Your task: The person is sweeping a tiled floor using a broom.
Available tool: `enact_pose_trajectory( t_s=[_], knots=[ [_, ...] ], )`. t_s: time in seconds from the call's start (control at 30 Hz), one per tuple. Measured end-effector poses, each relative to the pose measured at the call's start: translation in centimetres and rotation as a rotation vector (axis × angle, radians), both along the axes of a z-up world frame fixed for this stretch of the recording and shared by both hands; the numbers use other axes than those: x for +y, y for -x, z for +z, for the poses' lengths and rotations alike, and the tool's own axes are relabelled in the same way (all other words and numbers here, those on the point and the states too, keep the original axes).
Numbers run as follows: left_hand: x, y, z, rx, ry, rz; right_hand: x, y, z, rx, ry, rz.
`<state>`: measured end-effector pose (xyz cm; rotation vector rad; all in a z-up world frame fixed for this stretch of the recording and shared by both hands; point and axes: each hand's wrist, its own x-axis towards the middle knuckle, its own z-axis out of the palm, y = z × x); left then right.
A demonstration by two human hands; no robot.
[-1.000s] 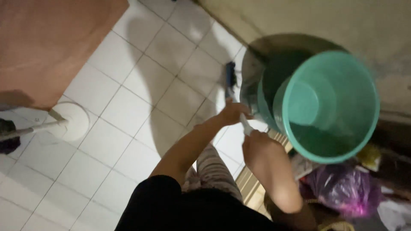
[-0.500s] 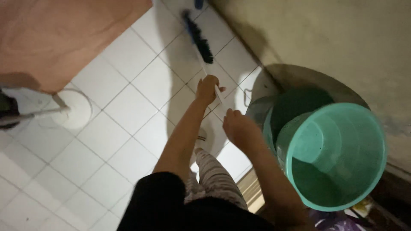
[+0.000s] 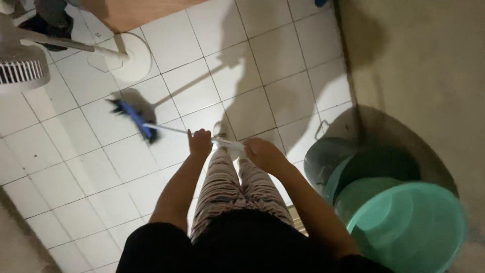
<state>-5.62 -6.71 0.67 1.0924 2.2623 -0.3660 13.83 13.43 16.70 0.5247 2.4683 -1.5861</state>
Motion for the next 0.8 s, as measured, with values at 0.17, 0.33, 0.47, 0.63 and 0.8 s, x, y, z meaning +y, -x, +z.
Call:
enact_pose_trajectory(
  t_s=[0.17,0.33,0.47,0.63,0.8],
  knots=[
    [9.7,1.1,5.6,-0.386,-0.312,-0.069,9.8,-1.8,4.2,-0.181,-0.189,-0.108],
    [25.4,-3.2,13.8,-0.799,-0.822,-0.187,13.2,0.3,29.6,-1.002,-0.340,-0.554],
    [31.6,-5.6,16.0,-0.975,-1.022,-0.321,13.7,-9.7,27.3,-0.512,-0.786,-0.001],
    [37.4,-0.5,4.4,-1.008,-0.972,-0.358,8.9,6.7,16.6,-0.826,-0.957,-0.108],
    [33.9,7.3,1.2,-0.790,-1.065,-0.411,7.7,16.4,15.5,-0.539,-0.861,-0.250]
  ],
)
